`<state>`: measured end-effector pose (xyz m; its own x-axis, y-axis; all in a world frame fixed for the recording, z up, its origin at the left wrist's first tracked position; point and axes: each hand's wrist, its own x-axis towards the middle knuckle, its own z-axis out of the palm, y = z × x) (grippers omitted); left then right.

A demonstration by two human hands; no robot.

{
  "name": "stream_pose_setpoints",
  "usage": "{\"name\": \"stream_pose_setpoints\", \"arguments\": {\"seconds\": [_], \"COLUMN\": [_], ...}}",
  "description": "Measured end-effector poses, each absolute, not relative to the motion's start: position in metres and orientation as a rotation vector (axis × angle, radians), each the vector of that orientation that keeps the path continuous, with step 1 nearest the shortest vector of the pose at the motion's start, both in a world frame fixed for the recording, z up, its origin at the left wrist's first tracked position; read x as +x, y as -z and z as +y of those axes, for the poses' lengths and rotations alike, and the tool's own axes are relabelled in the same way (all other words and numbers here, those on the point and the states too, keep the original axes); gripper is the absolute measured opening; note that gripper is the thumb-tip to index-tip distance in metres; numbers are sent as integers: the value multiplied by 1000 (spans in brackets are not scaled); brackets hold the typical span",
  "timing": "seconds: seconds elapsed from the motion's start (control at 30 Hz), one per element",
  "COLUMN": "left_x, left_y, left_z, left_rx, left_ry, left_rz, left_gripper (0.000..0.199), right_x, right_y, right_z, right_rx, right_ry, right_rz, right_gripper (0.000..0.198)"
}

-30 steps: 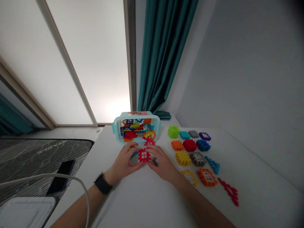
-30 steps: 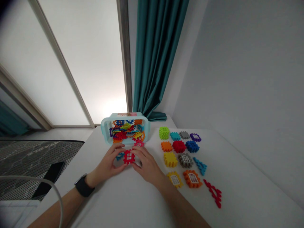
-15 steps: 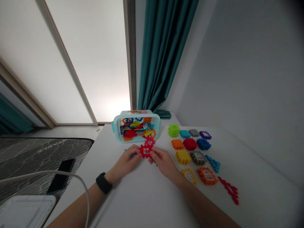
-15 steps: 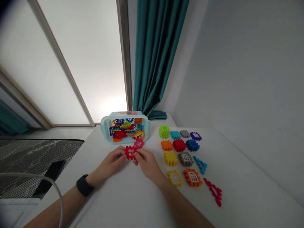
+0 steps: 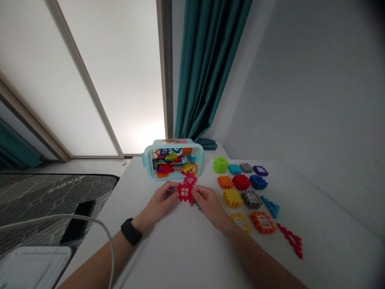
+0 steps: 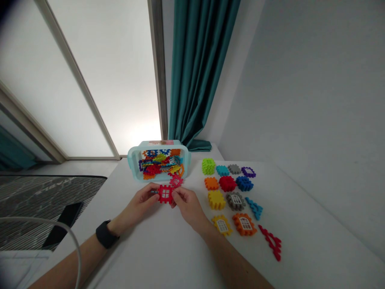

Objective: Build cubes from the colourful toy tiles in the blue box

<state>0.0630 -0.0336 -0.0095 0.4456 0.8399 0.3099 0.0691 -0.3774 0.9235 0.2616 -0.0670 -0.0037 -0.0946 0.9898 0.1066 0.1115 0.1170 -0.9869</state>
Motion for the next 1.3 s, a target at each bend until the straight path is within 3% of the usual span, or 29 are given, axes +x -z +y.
{"name": "stream_pose_setpoints", "arguments": {"seconds": [0.17,0.4,0.6,0.87,1.3], "left_x": [61,53,50,49,62], "left_y": [5,2,16,18,14], "left_z": [-38,-42,-30,-27,-29], "left_rx": [1961,2356,2461,2517,2489], "left_ry": [-1214,-1222,-1138,-1135,-1138], "left_rz": [835,823,836,853,963], "left_gripper": [21,14,58,43,42], "right_x": [264,270,276,277,283], "right_y": [7,11,9,4,1], "right_z": [-68,-68,-69,-69,-65], "right_rx": [-1057,-1084,-1126,-1072,-1148], "right_ry": [-1157,-941,-741,-470,-228], "right_rz": [-1512,-1719,-1846,-2006,-2109], "right_gripper": [37,21,49,54,49]}}
